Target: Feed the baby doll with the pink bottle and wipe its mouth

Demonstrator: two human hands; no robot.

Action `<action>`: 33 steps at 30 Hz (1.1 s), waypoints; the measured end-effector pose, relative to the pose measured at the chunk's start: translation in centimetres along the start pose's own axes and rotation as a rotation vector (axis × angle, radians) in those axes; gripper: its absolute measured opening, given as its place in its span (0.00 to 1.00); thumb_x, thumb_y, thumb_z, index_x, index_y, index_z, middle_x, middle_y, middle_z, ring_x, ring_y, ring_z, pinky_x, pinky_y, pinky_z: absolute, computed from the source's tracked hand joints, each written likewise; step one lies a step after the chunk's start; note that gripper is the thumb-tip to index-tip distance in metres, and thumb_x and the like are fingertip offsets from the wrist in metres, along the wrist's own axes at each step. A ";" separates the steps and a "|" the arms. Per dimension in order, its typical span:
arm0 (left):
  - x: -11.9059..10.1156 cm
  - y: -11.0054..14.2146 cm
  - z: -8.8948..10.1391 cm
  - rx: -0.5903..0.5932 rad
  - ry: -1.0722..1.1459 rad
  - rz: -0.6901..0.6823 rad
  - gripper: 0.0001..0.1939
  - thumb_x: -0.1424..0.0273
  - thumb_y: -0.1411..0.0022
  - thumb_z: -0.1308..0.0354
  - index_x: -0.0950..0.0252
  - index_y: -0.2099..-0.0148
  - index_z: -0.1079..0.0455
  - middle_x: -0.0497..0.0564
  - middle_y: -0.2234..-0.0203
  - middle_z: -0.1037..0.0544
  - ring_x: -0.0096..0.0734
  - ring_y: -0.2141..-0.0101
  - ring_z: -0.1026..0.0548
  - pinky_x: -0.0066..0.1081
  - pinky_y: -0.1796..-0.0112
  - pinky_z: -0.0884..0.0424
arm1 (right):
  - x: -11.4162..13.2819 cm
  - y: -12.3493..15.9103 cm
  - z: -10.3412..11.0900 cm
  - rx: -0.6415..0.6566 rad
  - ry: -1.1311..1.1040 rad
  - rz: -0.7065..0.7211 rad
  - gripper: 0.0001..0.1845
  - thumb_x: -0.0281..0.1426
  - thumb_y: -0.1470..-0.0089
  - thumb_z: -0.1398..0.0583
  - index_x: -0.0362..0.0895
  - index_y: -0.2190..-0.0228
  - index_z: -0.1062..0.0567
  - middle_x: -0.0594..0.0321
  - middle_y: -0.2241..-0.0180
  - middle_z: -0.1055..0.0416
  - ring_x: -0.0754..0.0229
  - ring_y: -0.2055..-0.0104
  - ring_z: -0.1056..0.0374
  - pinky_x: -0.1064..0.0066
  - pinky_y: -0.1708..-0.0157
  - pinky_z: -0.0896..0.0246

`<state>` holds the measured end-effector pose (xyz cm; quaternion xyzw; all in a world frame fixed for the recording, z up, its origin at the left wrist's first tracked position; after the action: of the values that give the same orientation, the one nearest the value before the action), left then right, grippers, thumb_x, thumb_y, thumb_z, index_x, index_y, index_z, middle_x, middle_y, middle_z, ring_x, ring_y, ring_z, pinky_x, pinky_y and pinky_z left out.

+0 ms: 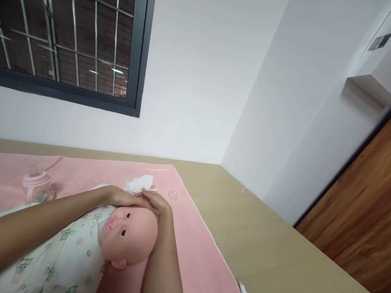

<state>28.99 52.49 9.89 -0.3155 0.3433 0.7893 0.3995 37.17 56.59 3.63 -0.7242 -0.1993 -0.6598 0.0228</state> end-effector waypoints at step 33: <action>-3.2 12.8 3.3 -0.795 -0.055 0.030 0.34 0.42 0.37 0.62 0.57 0.45 0.30 0.51 0.52 0.23 0.44 0.50 0.27 0.36 0.50 0.32 | 1.7 -1.9 5.3 -0.332 -0.065 0.350 0.16 0.40 0.62 0.34 0.41 0.75 0.28 0.66 0.74 0.33 0.66 0.69 0.37 0.75 0.67 0.43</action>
<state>18.96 48.09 17.92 -0.4193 0.0047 0.8746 0.2436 41.72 60.35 4.18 -0.7624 0.0395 -0.6459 0.0110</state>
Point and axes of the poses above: each hand's wrist, its own y-axis away from the middle knuckle, its own z-axis out of the back of the hand, x = y × z, the point moved 7 cm from there along -y, towards the middle knuckle
